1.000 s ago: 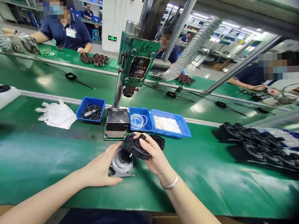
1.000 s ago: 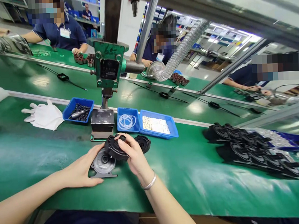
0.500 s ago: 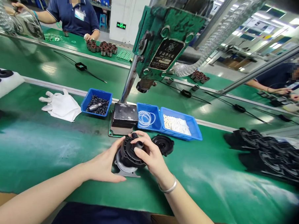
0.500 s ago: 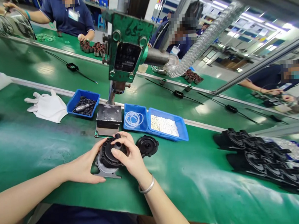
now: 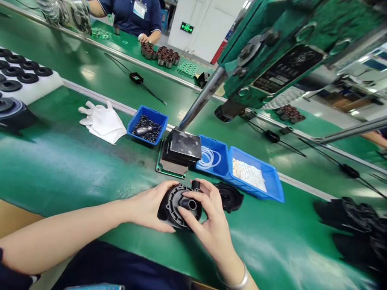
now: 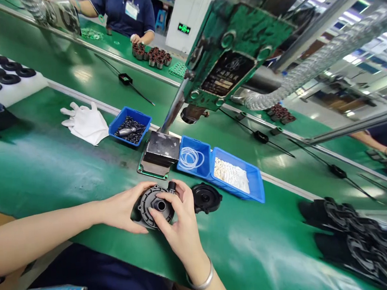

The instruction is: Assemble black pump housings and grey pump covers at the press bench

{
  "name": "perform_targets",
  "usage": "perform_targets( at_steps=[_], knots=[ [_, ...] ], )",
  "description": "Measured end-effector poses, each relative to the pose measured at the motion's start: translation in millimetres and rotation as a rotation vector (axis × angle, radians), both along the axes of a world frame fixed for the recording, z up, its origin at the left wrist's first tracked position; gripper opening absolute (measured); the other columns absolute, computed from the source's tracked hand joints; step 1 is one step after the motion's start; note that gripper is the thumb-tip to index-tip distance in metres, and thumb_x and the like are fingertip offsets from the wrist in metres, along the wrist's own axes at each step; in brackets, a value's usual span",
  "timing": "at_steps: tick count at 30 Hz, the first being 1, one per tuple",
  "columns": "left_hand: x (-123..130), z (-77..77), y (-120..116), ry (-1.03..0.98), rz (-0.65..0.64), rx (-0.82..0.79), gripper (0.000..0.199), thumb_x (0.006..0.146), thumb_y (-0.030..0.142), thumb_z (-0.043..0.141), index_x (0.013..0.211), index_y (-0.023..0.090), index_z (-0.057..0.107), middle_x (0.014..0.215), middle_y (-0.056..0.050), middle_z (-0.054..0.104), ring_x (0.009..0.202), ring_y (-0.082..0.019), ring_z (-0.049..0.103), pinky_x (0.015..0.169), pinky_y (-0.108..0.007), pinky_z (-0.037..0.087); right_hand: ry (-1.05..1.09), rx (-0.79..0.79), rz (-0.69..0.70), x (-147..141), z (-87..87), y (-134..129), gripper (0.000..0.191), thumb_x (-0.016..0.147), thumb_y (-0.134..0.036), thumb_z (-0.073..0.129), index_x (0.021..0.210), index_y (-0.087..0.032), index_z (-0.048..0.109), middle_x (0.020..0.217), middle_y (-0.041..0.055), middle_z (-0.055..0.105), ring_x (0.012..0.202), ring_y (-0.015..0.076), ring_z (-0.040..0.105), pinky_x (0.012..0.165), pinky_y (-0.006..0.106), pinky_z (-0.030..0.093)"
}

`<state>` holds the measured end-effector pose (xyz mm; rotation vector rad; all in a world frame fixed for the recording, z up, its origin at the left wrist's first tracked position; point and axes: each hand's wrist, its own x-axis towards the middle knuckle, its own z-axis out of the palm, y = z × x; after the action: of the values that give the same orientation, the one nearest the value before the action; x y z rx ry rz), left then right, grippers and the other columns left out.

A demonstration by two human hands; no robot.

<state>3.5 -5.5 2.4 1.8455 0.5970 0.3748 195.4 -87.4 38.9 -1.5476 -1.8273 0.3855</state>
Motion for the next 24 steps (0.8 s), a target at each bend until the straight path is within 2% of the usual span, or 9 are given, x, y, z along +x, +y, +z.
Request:
perform_targets(
  at_steps=[4, 8, 24],
  knots=[
    [0, 1.0, 1, 0.006, -0.009, -0.016, 0.111, 0.058, 0.039, 0.085, 0.146, 0.02, 0.02, 0.151, -0.018, 0.037, 0.135, -0.035, 0.046, 0.112, -0.049, 0.042, -0.031, -0.015, -0.009, 0, -7.5, -1, 0.026, 0.086, -0.028, 0.069, 0.111, -0.027, 0.062, 0.132, 0.0106, 0.044, 0.127, 0.0267, 0.046, 0.105, 0.051, 0.044],
    [-1, -2.1, 1, 0.007, -0.011, -0.02, 0.111, 0.058, 0.039, 0.085, 0.146, 0.022, 0.02, 0.148, -0.017, 0.041, 0.131, -0.035, 0.05, 0.109, -0.05, 0.045, -0.039, -0.006, -0.002, 0, -11.6, -1, 0.027, 0.086, -0.027, 0.069, 0.112, -0.027, 0.062, 0.134, 0.0105, 0.043, 0.128, 0.0271, 0.045, 0.106, 0.051, 0.043],
    [-1, -8.4, 1, -0.032, -0.007, 0.004, 0.108, 0.058, 0.04, 0.085, 0.145, 0.024, 0.022, 0.143, -0.015, 0.046, 0.124, -0.033, 0.055, 0.102, -0.046, 0.05, -0.025, -0.004, 0.025, 1, -14.4, -1, 0.027, 0.087, -0.026, 0.068, 0.113, -0.029, 0.061, 0.136, 0.0089, 0.041, 0.13, 0.0257, 0.043, 0.108, 0.051, 0.042]
  ],
)
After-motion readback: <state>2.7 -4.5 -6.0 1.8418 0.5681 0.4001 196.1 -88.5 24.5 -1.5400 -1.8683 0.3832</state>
